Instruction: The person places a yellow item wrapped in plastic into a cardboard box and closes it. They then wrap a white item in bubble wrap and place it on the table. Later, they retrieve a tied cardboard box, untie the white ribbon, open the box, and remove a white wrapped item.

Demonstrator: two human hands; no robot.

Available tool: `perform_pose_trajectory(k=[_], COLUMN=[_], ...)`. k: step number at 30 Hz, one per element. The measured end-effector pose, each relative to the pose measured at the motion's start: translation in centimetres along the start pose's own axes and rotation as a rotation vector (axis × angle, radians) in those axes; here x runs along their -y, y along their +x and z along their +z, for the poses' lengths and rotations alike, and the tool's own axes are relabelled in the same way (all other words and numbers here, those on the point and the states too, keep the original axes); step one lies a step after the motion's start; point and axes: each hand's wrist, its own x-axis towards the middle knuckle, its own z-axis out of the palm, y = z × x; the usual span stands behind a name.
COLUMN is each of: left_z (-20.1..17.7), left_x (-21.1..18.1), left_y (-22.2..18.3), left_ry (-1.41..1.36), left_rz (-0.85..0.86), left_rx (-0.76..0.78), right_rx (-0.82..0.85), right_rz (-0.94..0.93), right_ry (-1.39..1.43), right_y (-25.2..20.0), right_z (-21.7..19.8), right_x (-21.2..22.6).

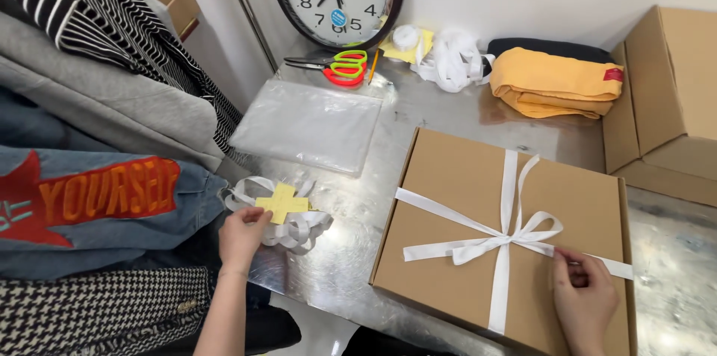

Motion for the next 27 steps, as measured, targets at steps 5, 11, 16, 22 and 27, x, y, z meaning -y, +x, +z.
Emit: perform_pose_trajectory(k=[5, 11, 16, 22, 27], left_z=[2.3, 12.0, 19.8, 28.2, 29.6], left_x=[-0.9, -11.6, -18.6, -20.8, -22.8], left_y=[-2.1, -8.8, -16.7, -18.3, -19.0], left_ry=[0.161, -0.251, 0.081, 0.055, 0.097], left_rz=[0.144, 0.513, 1.135, 1.157, 1.014], left_rx=[-0.175, 0.257, 0.558, 0.421, 0.678], right_rx=[-0.01, -0.068, -0.07, -0.067, -0.06], right_rz=[0.018, -0.107, -0.113, -0.083, -0.069], right_ry=[0.001, 0.076, 0.111, 0.118, 0.074], right_y=[0.0, 0.0, 0.0, -0.7, -0.7], right_z=[-0.2, 0.9, 1.7, 0.8, 0.8], right_x=[1.0, 4.9, 4.1, 2.4, 3.1])
